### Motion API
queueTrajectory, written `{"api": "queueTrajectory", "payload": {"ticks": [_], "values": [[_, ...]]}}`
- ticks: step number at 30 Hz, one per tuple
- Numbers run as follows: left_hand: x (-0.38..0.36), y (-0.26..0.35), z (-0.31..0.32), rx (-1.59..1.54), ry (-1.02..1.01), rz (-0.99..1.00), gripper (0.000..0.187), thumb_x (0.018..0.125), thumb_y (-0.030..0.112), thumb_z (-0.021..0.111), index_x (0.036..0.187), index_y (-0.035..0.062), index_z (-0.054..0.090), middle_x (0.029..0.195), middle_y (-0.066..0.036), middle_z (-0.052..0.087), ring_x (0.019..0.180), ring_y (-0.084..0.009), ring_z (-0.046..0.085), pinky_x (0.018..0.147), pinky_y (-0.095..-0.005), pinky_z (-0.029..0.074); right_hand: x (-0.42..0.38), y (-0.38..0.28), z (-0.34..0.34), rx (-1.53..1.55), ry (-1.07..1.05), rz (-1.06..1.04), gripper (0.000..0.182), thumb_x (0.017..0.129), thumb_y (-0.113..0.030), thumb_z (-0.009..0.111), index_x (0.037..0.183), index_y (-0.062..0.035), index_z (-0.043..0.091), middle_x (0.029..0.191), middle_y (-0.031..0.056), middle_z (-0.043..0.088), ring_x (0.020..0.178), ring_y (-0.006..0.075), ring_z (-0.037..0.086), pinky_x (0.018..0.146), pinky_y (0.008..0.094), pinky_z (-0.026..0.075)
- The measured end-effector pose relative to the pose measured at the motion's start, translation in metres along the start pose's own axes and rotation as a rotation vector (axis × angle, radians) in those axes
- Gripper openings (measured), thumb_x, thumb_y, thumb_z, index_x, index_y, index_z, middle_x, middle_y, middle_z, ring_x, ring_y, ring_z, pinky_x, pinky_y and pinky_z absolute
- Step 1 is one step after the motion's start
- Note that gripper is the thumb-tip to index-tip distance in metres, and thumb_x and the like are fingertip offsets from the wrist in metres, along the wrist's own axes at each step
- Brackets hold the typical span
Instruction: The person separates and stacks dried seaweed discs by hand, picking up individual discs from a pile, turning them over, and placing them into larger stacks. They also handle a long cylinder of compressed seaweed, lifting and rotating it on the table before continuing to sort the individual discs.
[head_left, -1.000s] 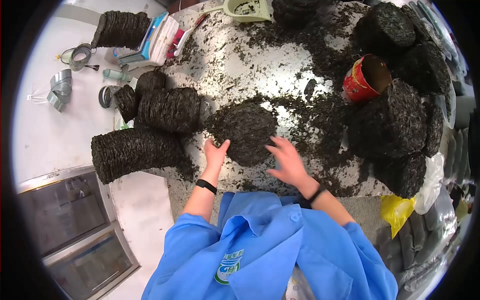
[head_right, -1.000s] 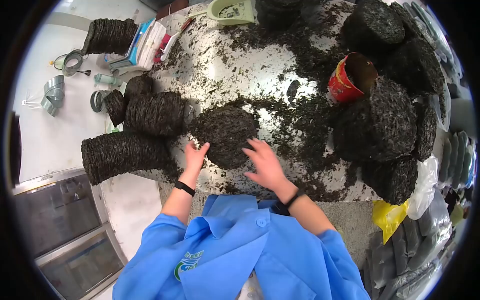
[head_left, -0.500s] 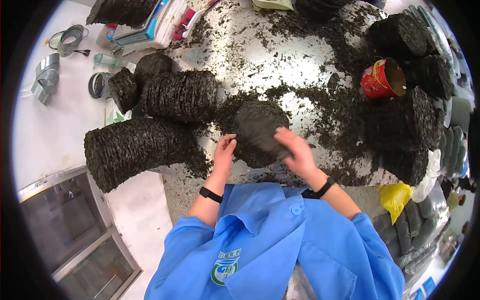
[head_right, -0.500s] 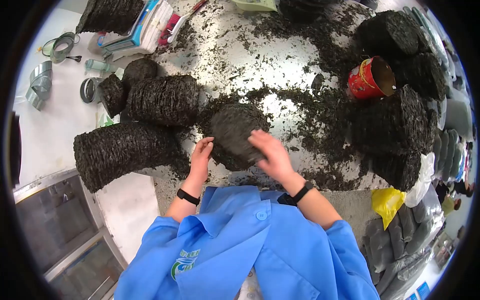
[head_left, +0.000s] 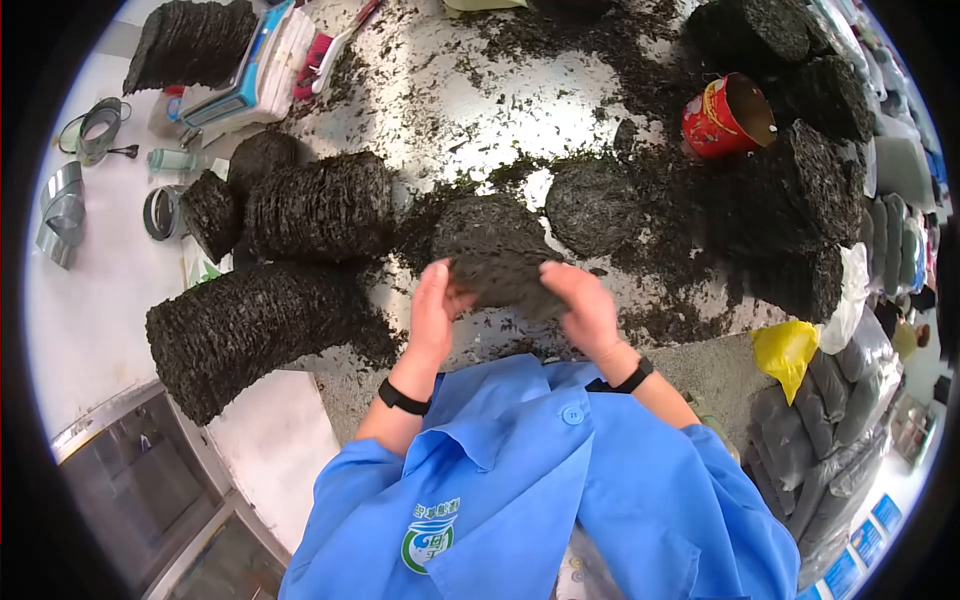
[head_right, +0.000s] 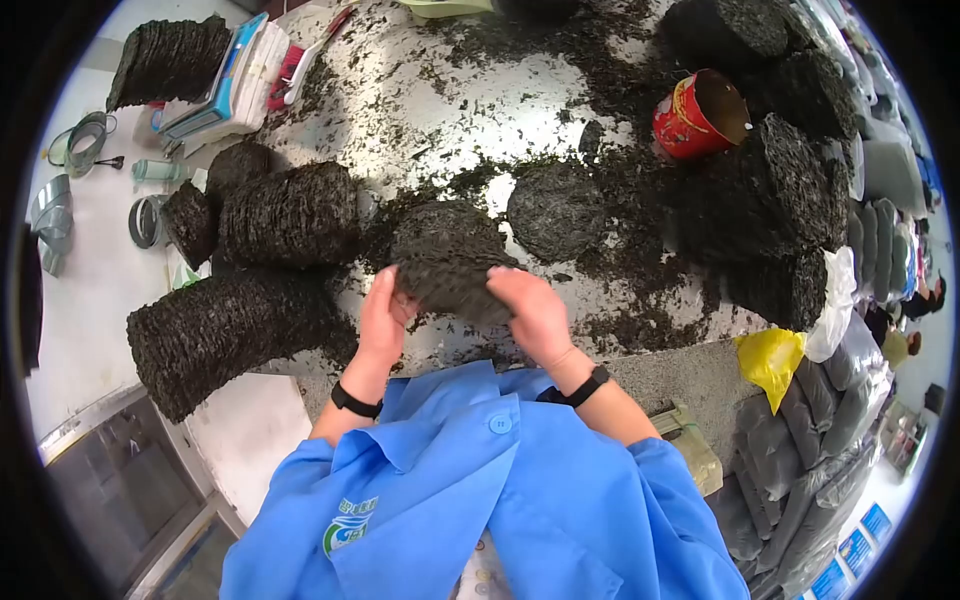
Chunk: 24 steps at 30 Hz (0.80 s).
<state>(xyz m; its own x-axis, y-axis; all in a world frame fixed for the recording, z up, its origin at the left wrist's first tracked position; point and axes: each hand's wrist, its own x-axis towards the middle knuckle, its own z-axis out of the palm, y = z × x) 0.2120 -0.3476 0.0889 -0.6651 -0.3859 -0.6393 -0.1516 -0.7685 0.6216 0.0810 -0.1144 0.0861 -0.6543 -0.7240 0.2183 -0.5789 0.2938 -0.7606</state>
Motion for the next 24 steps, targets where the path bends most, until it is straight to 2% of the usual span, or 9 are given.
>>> {"api": "queueTrajectory", "payload": {"ticks": [1,3,4,7,11,13,17,22,24], "values": [[0.01,0.0,-0.002,0.003,0.0,-0.003,0.051,0.093,0.024,0.072,0.135,0.0046,0.051,0.132,-0.007,0.057,0.116,-0.0225,0.059,0.097,-0.0425,0.05,0.0,-0.004,-0.006,0.115,0.189,0.191,0.041,0.079,0.003,0.069,0.119,-0.0043,0.066,0.112,0.0135,0.072,0.108,0.0318,0.068,0.096,0.0376,0.053],[0.039,-0.008,-0.012,1.301,0.381,0.582,0.067,0.086,0.03,0.079,0.137,-0.0019,0.048,0.14,-0.018,0.051,0.13,-0.0305,0.051,0.108,-0.0441,0.043,0.014,0.011,-0.028,0.419,0.52,0.625,0.019,0.095,-0.005,0.065,0.112,0.0035,0.063,0.103,0.0102,0.072,0.092,0.0174,0.065,0.084,0.0328,0.053],[0.051,-0.016,-0.015,1.449,0.456,0.676,0.083,0.078,0.034,0.085,0.138,-0.0072,0.045,0.141,-0.025,0.047,0.134,-0.0378,0.044,0.113,-0.0453,0.038,0.017,0.032,-0.038,0.589,0.597,0.592,0.023,0.098,-0.011,0.064,0.116,0.0035,0.061,0.102,0.0075,0.071,0.09,0.012,0.061,0.083,0.0304,0.052],[0.057,-0.024,-0.013,1.603,0.376,0.5,0.092,0.074,0.036,0.088,0.141,-0.0074,0.042,0.141,-0.024,0.046,0.133,-0.04,0.045,0.113,-0.047,0.038,-0.001,0.096,-0.041,-0.113,0.586,0.653,0.055,0.083,-0.016,0.081,0.128,0.0018,0.055,0.133,0.0197,0.058,0.12,0.0282,0.055,0.104,0.0412,0.044],[0.043,-0.037,0.002,1.574,0.47,0.549,0.085,0.068,0.031,0.092,0.133,-0.0028,0.047,0.128,-0.021,0.053,0.122,-0.039,0.05,0.104,-0.0484,0.043,0.01,0.015,-0.004,-0.177,-0.249,0.103,0.095,0.067,-0.022,0.088,0.148,-0.0055,0.042,0.155,0.0216,0.036,0.142,0.0418,0.037,0.119,0.0503,0.03],[0.036,-0.042,0.008,1.539,0.465,0.634,0.076,0.067,0.026,0.092,0.125,-0.0007,0.051,0.12,-0.02,0.055,0.114,-0.0382,0.053,0.097,-0.0479,0.045,0.0,0.006,0.045,-0.232,-0.349,0.08,0.104,0.064,-0.027,0.091,0.152,-0.01,0.038,0.161,0.0188,0.028,0.149,0.0401,0.026,0.122,0.0524,0.023],[0.011,-0.03,0.017,1.335,0.34,0.672,0.041,0.086,0.023,0.077,0.115,0.0006,0.059,0.099,-0.01,0.06,0.095,-0.0265,0.057,0.088,-0.0397,0.048,0.004,0.015,0.044,-0.307,-0.332,0.081,0.108,0.059,-0.028,0.093,0.152,-0.0115,0.039,0.162,0.0178,0.027,0.151,0.0381,0.025,0.123,0.0536,0.022],[0.024,-0.03,-0.014,0.552,0.212,0.412,0.052,0.086,0.031,0.079,0.122,-0.0005,0.06,0.113,-0.014,0.064,0.111,-0.0305,0.057,0.098,-0.0424,0.046,0.007,0.029,0.014,0.058,-0.144,-0.025,0.073,0.069,-0.007,0.082,0.137,-0.0084,0.056,0.144,0.0153,0.054,0.137,0.0351,0.048,0.117,0.0488,0.036],[0.038,-0.037,-0.019,0.986,0.35,0.574,0.06,0.084,0.033,0.081,0.126,-0.002,0.058,0.119,-0.017,0.062,0.114,-0.0321,0.056,0.101,-0.0425,0.045,0.011,0.037,0.006,0.12,-0.025,-0.098,0.063,0.073,0.001,0.077,0.133,-0.0069,0.06,0.136,0.0145,0.062,0.131,0.0338,0.055,0.114,0.0466,0.041]]}}
